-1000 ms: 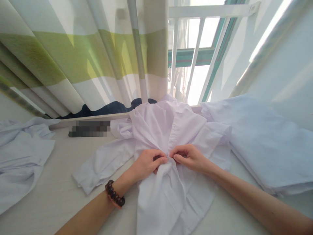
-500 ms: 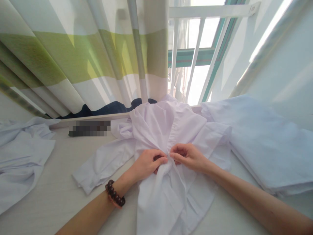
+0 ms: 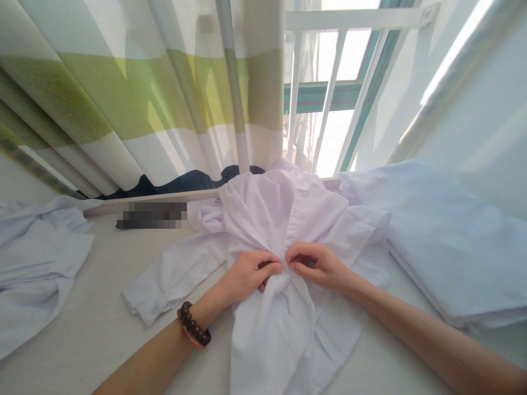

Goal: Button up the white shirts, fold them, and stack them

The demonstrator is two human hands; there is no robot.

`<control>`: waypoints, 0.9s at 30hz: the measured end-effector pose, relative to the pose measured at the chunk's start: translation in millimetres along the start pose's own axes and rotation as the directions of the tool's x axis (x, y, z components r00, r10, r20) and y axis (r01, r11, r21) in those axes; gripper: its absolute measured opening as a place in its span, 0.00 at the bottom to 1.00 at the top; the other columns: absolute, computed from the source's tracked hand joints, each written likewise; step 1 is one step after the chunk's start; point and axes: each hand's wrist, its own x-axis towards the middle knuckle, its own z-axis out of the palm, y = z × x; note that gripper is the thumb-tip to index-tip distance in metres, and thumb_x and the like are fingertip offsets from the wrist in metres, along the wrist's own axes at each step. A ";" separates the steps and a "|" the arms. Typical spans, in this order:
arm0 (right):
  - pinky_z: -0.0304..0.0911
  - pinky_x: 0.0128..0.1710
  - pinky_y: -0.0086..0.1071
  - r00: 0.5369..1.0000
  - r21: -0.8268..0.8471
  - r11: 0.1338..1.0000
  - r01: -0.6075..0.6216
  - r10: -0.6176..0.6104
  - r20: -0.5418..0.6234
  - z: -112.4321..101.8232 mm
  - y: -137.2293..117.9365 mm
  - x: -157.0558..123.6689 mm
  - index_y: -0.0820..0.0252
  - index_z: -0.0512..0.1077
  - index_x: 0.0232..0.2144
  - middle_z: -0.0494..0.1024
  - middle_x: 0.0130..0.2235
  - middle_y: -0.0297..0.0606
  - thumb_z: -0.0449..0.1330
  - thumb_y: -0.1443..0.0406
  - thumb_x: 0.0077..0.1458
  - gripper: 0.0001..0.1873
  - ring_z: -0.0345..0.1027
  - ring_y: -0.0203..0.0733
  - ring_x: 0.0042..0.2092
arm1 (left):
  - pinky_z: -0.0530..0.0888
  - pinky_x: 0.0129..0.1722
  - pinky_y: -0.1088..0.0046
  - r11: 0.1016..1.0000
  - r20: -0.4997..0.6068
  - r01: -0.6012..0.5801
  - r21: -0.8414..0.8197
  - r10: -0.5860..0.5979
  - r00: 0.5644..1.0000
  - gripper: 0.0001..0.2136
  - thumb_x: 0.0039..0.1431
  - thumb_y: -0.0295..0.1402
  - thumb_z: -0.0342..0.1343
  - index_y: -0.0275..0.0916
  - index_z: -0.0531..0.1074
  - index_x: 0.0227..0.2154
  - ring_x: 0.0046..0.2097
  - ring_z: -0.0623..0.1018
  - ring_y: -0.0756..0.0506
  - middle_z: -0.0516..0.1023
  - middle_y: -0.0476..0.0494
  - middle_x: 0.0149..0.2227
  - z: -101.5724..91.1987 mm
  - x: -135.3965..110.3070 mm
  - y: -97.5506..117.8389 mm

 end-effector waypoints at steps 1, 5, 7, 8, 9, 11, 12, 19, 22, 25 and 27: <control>0.57 0.27 0.24 1.000 -0.005 1.000 0.012 -0.012 -0.007 -0.5 -0.1 0.2 0.63 0.73 0.31 0.74 0.31 0.34 0.55 0.73 0.51 0.08 0.62 0.32 0.29 | 0.63 0.23 0.79 1.000 0.001 -0.003 -0.003 0.003 1.000 0.12 0.59 0.38 0.52 0.35 0.75 0.32 0.22 0.67 0.53 0.66 0.53 0.20 0.1 -0.1 0.1; 0.59 0.28 0.25 1.000 0.014 1.000 0.027 -0.027 0.005 -1.5 0.6 1.3 0.63 0.75 0.31 0.77 0.34 0.37 0.53 0.76 0.48 0.12 0.67 0.34 0.32 | 0.62 0.22 0.80 1.000 -0.005 -0.003 -0.016 0.003 1.000 0.11 0.59 0.37 0.52 0.35 0.75 0.31 0.22 0.66 0.54 0.67 0.53 0.21 0.4 -0.5 2.4; 0.60 0.28 0.25 1.000 0.030 0.999 0.017 -0.018 0.014 -1.2 1.2 1.5 0.63 0.76 0.31 0.78 0.35 0.38 0.53 0.76 0.48 0.13 0.68 0.35 0.32 | 0.62 0.22 0.80 1.000 -0.010 -0.012 -0.008 0.012 1.000 0.11 0.59 0.36 0.52 0.35 0.75 0.31 0.22 0.66 0.54 0.67 0.53 0.22 0.3 -0.8 3.8; 0.60 0.28 0.25 1.000 0.034 0.999 0.006 -0.006 0.009 -0.9 1.4 1.4 0.63 0.76 0.31 0.78 0.35 0.38 0.54 0.75 0.49 0.12 0.68 0.35 0.31 | 0.62 0.22 0.80 1.000 -0.013 -0.019 -0.002 0.019 1.000 0.11 0.59 0.36 0.52 0.35 0.75 0.31 0.22 0.66 0.54 0.68 0.53 0.23 0.1 -1.0 4.4; 0.60 0.28 0.25 1.000 0.038 0.999 -0.009 0.009 0.002 -0.6 1.4 1.2 0.63 0.76 0.31 0.78 0.34 0.38 0.55 0.74 0.50 0.11 0.67 0.34 0.30 | 0.62 0.22 0.80 1.000 -0.015 -0.024 0.004 0.024 1.000 0.11 0.59 0.36 0.52 0.35 0.75 0.31 0.22 0.66 0.54 0.68 0.53 0.23 -0.1 -1.3 4.9; 0.61 0.27 0.26 0.999 0.050 0.998 -0.046 0.047 -0.010 -0.2 1.3 0.8 0.63 0.76 0.31 0.78 0.32 0.38 0.58 0.71 0.51 0.07 0.67 0.34 0.29 | 0.62 0.23 0.79 1.000 -0.015 -0.028 0.014 0.028 1.000 0.10 0.59 0.35 0.52 0.35 0.75 0.31 0.22 0.66 0.54 0.68 0.52 0.24 -0.6 -1.7 5.7; 0.61 0.28 0.26 0.998 0.059 0.996 -0.065 0.065 -0.011 0.0 1.2 0.7 0.63 0.76 0.32 0.78 0.31 0.37 0.59 0.69 0.52 0.06 0.67 0.35 0.29 | 0.62 0.23 0.79 1.000 -0.013 -0.026 0.018 0.026 1.000 0.10 0.59 0.35 0.52 0.35 0.75 0.30 0.23 0.66 0.54 0.69 0.52 0.23 -0.8 -1.9 6.1; 0.62 0.27 0.27 0.993 0.066 0.991 -0.116 0.117 -0.022 1.3 2.6 2.3 0.62 0.77 0.30 0.78 0.30 0.36 0.65 0.59 0.50 0.11 0.66 0.35 0.28 | 0.63 0.24 0.79 1.000 0.003 -0.015 0.028 0.015 1.000 0.10 0.59 0.35 0.51 0.35 0.76 0.31 0.22 0.66 0.53 0.70 0.52 0.24 -0.8 -1.6 6.9; 0.60 0.27 0.27 0.994 0.075 0.992 -0.101 0.103 -0.027 1.4 2.6 2.8 0.62 0.78 0.30 0.78 0.32 0.37 0.64 0.60 0.50 0.10 0.65 0.34 0.28 | 0.63 0.24 0.79 1.000 0.009 -0.013 0.024 0.012 1.000 0.11 0.59 0.35 0.51 0.34 0.75 0.31 0.22 0.66 0.53 0.69 0.52 0.23 -0.9 -1.4 5.8; 0.59 0.27 0.27 0.997 0.089 0.993 -0.078 0.078 0.007 -0.1 1.5 2.8 0.61 0.79 0.31 0.78 0.35 0.38 0.63 0.62 0.52 0.09 0.64 0.33 0.28 | 0.63 0.23 0.79 1.000 0.019 0.002 0.001 -0.002 1.000 0.10 0.58 0.35 0.51 0.34 0.75 0.31 0.22 0.66 0.53 0.68 0.52 0.23 -1.3 -0.8 4.4; 0.58 0.27 0.27 0.997 0.095 0.993 -0.071 0.068 0.030 -1.6 0.9 2.8 0.61 0.79 0.32 0.77 0.36 0.38 0.62 0.62 0.53 0.08 0.63 0.32 0.28 | 0.62 0.22 0.80 1.000 0.028 0.006 -0.015 -0.005 1.000 0.10 0.58 0.35 0.52 0.34 0.74 0.31 0.22 0.66 0.53 0.68 0.52 0.23 -1.5 -0.6 3.8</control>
